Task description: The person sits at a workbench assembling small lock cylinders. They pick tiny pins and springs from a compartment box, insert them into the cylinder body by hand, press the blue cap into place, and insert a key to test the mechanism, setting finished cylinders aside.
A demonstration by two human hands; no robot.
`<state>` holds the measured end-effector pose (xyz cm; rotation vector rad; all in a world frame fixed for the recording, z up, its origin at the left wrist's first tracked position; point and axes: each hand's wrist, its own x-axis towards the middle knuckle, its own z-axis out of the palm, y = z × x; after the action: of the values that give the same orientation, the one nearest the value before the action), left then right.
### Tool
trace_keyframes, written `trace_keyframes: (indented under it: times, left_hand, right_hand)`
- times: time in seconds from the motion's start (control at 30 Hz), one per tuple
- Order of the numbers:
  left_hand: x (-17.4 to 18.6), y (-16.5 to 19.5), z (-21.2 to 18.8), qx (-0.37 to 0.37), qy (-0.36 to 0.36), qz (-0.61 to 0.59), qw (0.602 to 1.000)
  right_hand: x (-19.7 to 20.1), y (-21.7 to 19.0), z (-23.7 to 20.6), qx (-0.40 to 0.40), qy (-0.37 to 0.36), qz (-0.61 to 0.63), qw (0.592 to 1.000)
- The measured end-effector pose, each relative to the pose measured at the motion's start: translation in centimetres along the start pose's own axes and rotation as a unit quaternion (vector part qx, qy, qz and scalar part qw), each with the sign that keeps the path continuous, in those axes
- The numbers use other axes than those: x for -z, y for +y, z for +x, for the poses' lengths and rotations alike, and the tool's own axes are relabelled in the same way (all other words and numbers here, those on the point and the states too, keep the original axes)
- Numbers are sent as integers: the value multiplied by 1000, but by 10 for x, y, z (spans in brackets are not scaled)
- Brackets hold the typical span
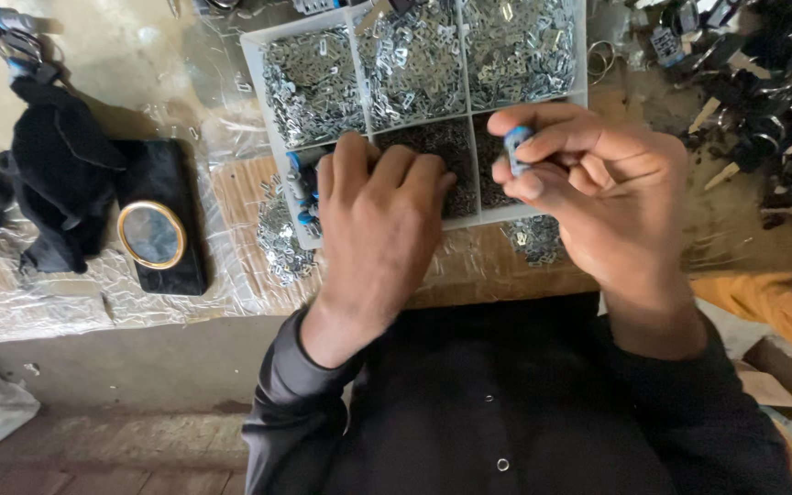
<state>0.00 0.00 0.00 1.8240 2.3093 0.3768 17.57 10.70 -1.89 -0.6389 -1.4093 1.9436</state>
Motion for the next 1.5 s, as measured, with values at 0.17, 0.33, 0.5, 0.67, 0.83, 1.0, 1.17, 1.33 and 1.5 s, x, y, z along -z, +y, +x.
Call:
trace_keyframes:
  times: [0.17, 0.33, 0.5, 0.67, 0.83, 1.0, 1.17, 1.33, 1.5]
  left_hand:
    - [9, 2, -7, -15, 113, -91, 989]
    - [8, 6, 0, -16, 60, -16, 998]
    - [20, 1, -7, 0, 114, -126, 986]
    - [21, 0, -12, 9, 109, -213, 971]
    - [21, -1, -15, 35, 104, -255, 961]
    - [19, -1, -18, 47, 102, -298, 948]
    - [3, 6, -24, 99, 106, -563, 813]
    - [-10, 10, -30, 139, 94, -626, 762]
    - [-12, 10, -30, 114, 107, -581, 799]
  right_hand:
    - [-1, 9, 5, 19, -20, -49, 998]
    - [-10, 9, 3, 7, 2, -78, 997]
    - [-11, 4, 2, 31, -16, -104, 994]
    - [-13, 2, 2, 42, -15, -154, 987]
    - [-19, 1, 2, 16, 7, -157, 987]
    - [-18, 2, -1, 64, -8, -217, 974]
    - [-18, 7, -8, 54, 2, -195, 979]
    - [-17, 12, -11, 59, 18, -199, 978]
    - [-19, 11, -12, 67, 30, -211, 975]
